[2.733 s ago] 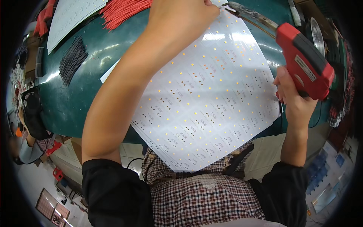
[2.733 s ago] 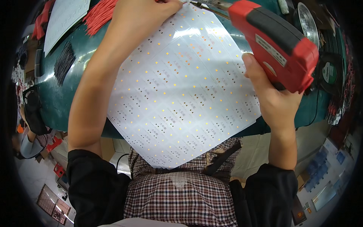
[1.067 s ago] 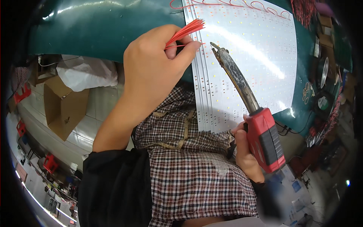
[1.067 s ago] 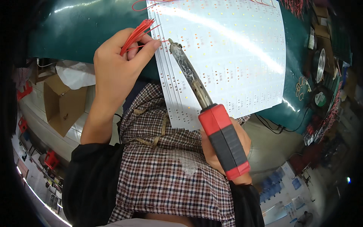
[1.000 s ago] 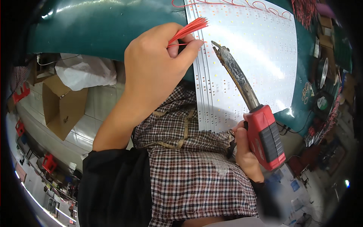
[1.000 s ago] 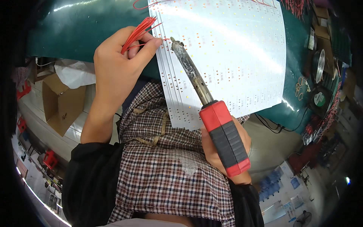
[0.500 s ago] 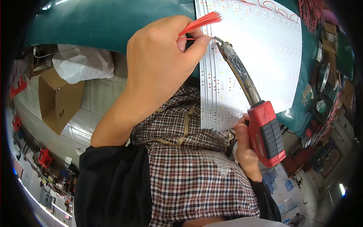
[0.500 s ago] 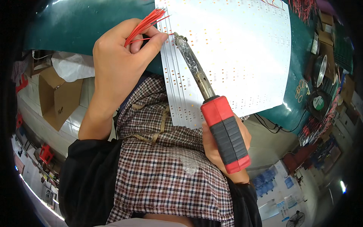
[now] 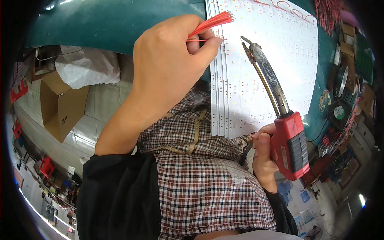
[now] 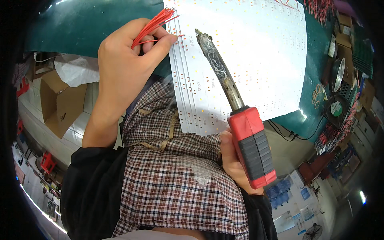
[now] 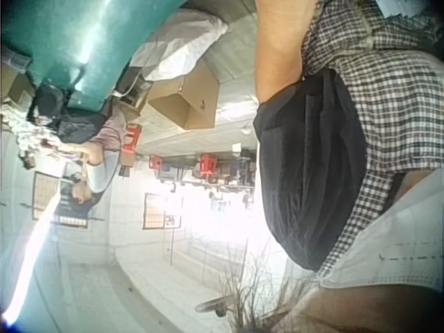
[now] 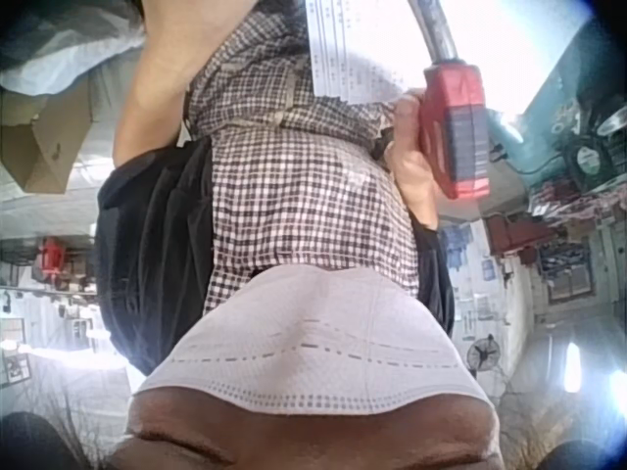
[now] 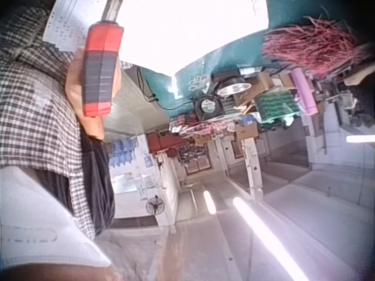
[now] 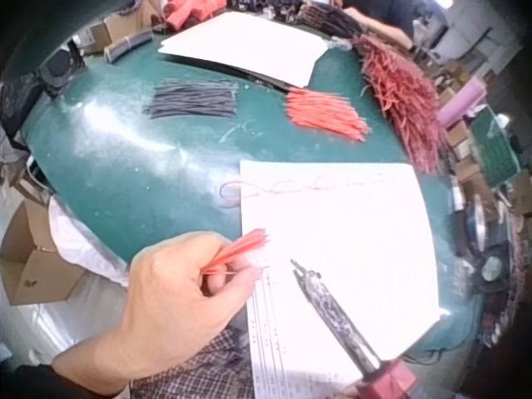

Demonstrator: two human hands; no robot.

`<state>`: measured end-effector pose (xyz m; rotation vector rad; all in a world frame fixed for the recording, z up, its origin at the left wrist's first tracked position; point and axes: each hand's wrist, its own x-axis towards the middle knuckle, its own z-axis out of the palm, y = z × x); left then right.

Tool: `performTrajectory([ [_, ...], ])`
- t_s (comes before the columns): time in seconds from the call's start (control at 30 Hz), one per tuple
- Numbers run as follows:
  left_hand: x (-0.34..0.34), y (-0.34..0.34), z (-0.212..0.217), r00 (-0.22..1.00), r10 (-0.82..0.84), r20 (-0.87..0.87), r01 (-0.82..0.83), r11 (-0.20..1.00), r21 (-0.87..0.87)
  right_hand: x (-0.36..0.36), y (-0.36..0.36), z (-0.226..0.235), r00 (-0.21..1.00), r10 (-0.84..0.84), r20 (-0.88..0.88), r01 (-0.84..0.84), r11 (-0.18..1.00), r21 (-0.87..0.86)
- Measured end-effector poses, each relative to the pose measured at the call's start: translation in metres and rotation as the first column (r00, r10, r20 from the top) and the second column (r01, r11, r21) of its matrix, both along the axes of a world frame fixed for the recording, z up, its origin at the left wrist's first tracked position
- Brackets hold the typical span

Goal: Soldering red wires onto an LED board at an assembly station.

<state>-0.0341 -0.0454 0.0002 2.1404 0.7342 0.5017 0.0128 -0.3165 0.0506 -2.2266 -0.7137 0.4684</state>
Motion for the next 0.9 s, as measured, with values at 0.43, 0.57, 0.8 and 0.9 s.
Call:
performTrajectory([
  [0.43, -0.007, 0.035, 0.041, 0.960, 0.163, 0.226, -0.003, 0.817, -0.577, 0.003, 0.001, -0.006, 0.986, -0.164, -0.010, 0.164, 0.971, 0.175],
  [0.57, 0.016, 0.013, 0.045, 0.955, 0.151, 0.257, 0.013, 0.841, -0.542, 0.003, 0.000, -0.005, 0.988, -0.155, -0.016, 0.156, 0.978, 0.136],
  [0.8, 0.027, 0.019, 0.047, 0.984, -0.176, -0.030, 0.168, 0.971, -0.169, 0.002, -0.001, -0.003, 0.984, -0.147, -0.098, 0.156, 0.983, 0.096],
  [0.9, 0.028, 0.008, 0.035, 0.986, -0.162, -0.051, 0.155, 0.982, -0.110, 0.000, 0.003, -0.002, 0.978, -0.151, -0.144, 0.164, 0.983, 0.083],
])
